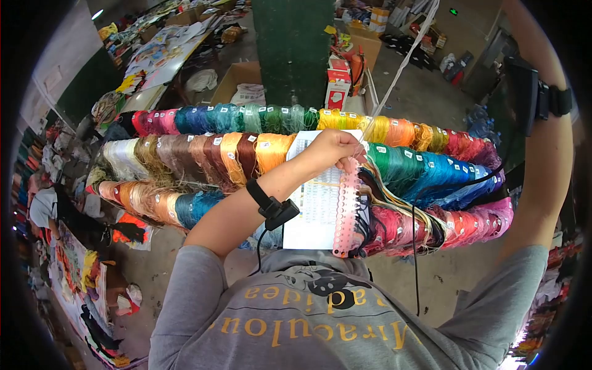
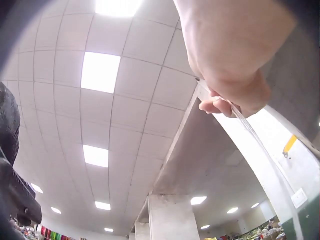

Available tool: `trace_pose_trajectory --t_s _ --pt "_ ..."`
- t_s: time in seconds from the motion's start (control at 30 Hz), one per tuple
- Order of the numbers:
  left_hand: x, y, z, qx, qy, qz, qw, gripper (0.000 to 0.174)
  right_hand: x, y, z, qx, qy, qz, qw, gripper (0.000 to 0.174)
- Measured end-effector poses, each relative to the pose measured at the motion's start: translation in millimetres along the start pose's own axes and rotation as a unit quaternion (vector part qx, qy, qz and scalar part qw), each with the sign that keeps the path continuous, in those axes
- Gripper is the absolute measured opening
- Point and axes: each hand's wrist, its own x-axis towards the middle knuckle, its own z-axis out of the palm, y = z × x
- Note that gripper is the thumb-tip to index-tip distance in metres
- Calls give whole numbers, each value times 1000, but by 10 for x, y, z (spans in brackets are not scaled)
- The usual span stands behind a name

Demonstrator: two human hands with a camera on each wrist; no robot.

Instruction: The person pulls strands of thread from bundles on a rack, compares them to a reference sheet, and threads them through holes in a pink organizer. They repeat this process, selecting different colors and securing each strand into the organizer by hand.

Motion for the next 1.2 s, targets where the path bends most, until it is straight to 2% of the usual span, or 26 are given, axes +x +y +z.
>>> trace_pose_trajectory --t_s 0.07,0.1,0.17,0.2,0.27,0.33,0.4,0.47,0.5,0.57,0.6,0.63,0.67,0.7,0.73,0.77,0.8,0.83,0.9,0.93,0.97,1.03,1.1,1.2 --pt "5 -52 -44 -13 -8 -10 1000 21 45 -60 -50 29 63 31 997 13" --pt "9 -79 -59 -12 -7 -11 1000 21 35 -61 -99 30 63 31 997 13" --pt "33 -178 -85 7 -12 -22 1000 21 -124 -12 -55 25 94 -26 995 15" --pt "42 -283 -103 7 -11 -22 1000 21 -139 -4 -189 35 26 -56 997 15" --pt "23 -487 -127 5 -4 -34 999 21 -132 -103 -144 46 115 -91 988 15" --pt "-20 -547 -134 41 -9 -51 998 21 -61 -170 -508 43 -13 -106 993 15" --pt "-42 -623 -122 89 -12 -91 992 21 -19 -326 -685 35 -29 -118 992 16" --pt "-61 -645 -101 89 -23 -92 991 23 11 -523 -796 -35 94 -98 990 25" --pt "-80 -657 -96 90 -33 -93 991 25 -33 -548 -859 -35 96 -98 990 25" --pt "-159 -690 -119 92 -13 -86 992 28 -272 -602 -784 -175 134 -67 973 3" --pt "-209 -707 -144 93 8 -79 993 31 -422 -675 -660 -179 281 -133 933 6" --pt "-267 -712 -179 93 9 -78 993 31 -518 -725 -479 -178 420 -196 868 11" --pt "-340 -716 -214 91 24 -104 990 33 -491 -1018 -974 -286 298 -302 859 12" --pt "-418 -729 -237 88 39 -133 986 35 -851 -920 -711 -339 259 -350 834 7" --pt "-488 -727 -241 76 30 -152 985 37 -1214 -816 -437 -386 220 -398 803 16" --pt "-531 -737 -205 72 32 -155 985 37 -1478 -650 -603 -384 218 -395 806 16" --pt "-592 -762 -159 34 19 -197 980 39 -1905 -365 -837 -471 164 -285 819 16" --pt "-647 -798 -120 -3 5 -237 972 41 -2302 -57 -990 -546 105 -169 814 26" --pt "-683 -908 -29 -31 -10 -263 964 44 -2761 856 -242 -529 -89 -43 843 14" --pt "-677 -970 16 -42 -1 -262 964 46 -3016 1201 -211 -476 -99 99 868 10" --pt "-649 -1014 40 -53 8 -260 964 48 -3322 1611 -289 -308 -39 274 910 12" --pt "-588 -1050 57 -70 11 -259 963 48 -3853 2272 -405 -297 -18 349 888 14" --pt "-542 -1059 67 -109 8 -278 954 44 -4229 2711 -472 -229 41 350 907 10" --pt "-477 -1160 102 -97 18 -264 960 39 -4248 2809 -424 -259 58 386 883 10"
